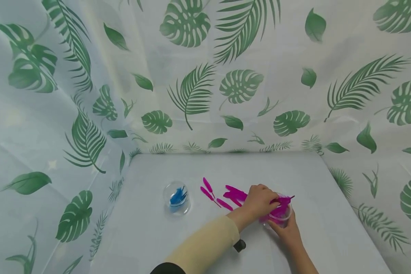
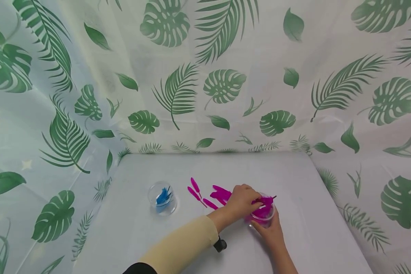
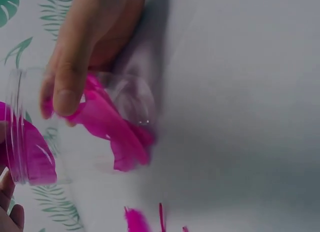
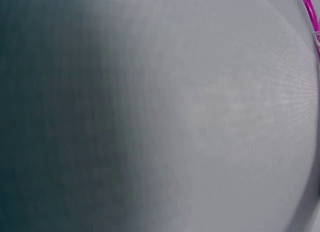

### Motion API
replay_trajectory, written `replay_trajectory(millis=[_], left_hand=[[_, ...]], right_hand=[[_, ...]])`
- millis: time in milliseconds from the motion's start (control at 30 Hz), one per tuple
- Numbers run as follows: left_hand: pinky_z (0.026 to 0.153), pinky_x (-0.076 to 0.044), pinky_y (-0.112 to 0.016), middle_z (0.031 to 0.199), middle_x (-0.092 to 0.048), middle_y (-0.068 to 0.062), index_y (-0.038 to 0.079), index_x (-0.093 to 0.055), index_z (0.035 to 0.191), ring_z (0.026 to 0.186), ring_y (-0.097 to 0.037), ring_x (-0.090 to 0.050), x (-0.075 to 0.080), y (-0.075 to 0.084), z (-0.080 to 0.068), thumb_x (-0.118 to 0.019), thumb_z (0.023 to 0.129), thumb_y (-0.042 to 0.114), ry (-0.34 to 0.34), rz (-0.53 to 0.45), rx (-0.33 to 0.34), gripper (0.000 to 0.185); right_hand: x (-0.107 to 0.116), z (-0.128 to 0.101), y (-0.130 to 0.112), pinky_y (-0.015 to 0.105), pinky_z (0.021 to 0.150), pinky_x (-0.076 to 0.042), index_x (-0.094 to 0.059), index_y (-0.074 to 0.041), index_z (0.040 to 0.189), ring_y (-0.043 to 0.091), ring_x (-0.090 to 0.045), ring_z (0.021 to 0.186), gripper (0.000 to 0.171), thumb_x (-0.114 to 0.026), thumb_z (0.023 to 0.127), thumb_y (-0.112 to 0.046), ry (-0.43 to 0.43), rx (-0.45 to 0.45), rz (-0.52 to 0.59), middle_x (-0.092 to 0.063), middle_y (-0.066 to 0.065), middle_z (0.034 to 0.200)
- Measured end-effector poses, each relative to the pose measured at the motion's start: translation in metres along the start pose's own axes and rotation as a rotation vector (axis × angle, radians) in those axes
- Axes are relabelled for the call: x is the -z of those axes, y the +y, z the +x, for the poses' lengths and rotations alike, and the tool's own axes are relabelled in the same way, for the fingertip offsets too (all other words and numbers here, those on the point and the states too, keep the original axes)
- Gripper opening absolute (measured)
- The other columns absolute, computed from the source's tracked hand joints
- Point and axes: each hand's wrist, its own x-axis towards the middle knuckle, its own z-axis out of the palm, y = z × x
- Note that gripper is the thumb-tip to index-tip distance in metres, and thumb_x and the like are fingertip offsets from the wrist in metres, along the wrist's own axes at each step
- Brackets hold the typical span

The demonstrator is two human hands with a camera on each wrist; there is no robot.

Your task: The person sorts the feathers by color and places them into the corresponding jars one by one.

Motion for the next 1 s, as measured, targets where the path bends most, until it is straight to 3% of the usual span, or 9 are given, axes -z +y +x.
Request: replay_trajectory(millis=[367, 633, 800, 1000], left_hand=[[0.105, -0.039, -0.038, 0.100, -0.069, 0.026, 0.048, -0.069, 0.108, 0.122, -0.005, -0.053, -0.013, 0.006, -0.017, -0.059, 0.094, 0.053, -0.034, -0.007, 0.047, 0.018], [0.109, -0.037, -0.037, 0.119, -0.065, 0.029, 0.052, -0.063, 0.119, 0.127, -0.003, -0.049, -0.009, 0.005, -0.018, -0.060, 0.094, 0.054, -0.080, -0.030, 0.047, 0.026], [0.108, -0.039, -0.031, 0.117, -0.066, 0.026, 0.047, -0.066, 0.119, 0.123, -0.001, -0.052, -0.003, -0.007, -0.017, -0.056, 0.097, 0.049, 0.001, -0.033, -0.013, 0.024], [0.104, -0.045, -0.025, 0.114, -0.070, 0.020, 0.035, -0.068, 0.119, 0.114, -0.001, -0.060, 0.002, -0.047, -0.014, -0.057, 0.100, 0.038, 0.127, -0.125, -0.026, 0.023]], right_hand=[[-0.006, -0.011, 0.004, 0.069, 0.114, -0.018, 0.001, -0.011, 0.159, 0.053, -0.020, 0.145, 0.115, -0.081, 0.081, -0.029, -0.008, -0.020, -0.026, -0.022, 0.033, 0.157], [-0.005, -0.008, 0.004, 0.070, 0.114, -0.017, -0.002, -0.020, 0.160, 0.053, -0.018, 0.146, 0.114, -0.083, 0.079, -0.024, 0.011, 0.008, 0.002, -0.019, 0.030, 0.160], [-0.004, -0.005, 0.003, 0.068, 0.115, -0.017, -0.005, -0.022, 0.160, 0.050, -0.019, 0.146, 0.113, -0.083, 0.079, -0.022, 0.023, 0.031, 0.004, -0.021, 0.027, 0.160], [-0.003, -0.002, -0.003, 0.065, 0.118, -0.015, -0.006, -0.024, 0.160, 0.047, -0.021, 0.147, 0.112, -0.084, 0.079, -0.024, 0.043, 0.008, 0.013, -0.025, 0.024, 0.160]])
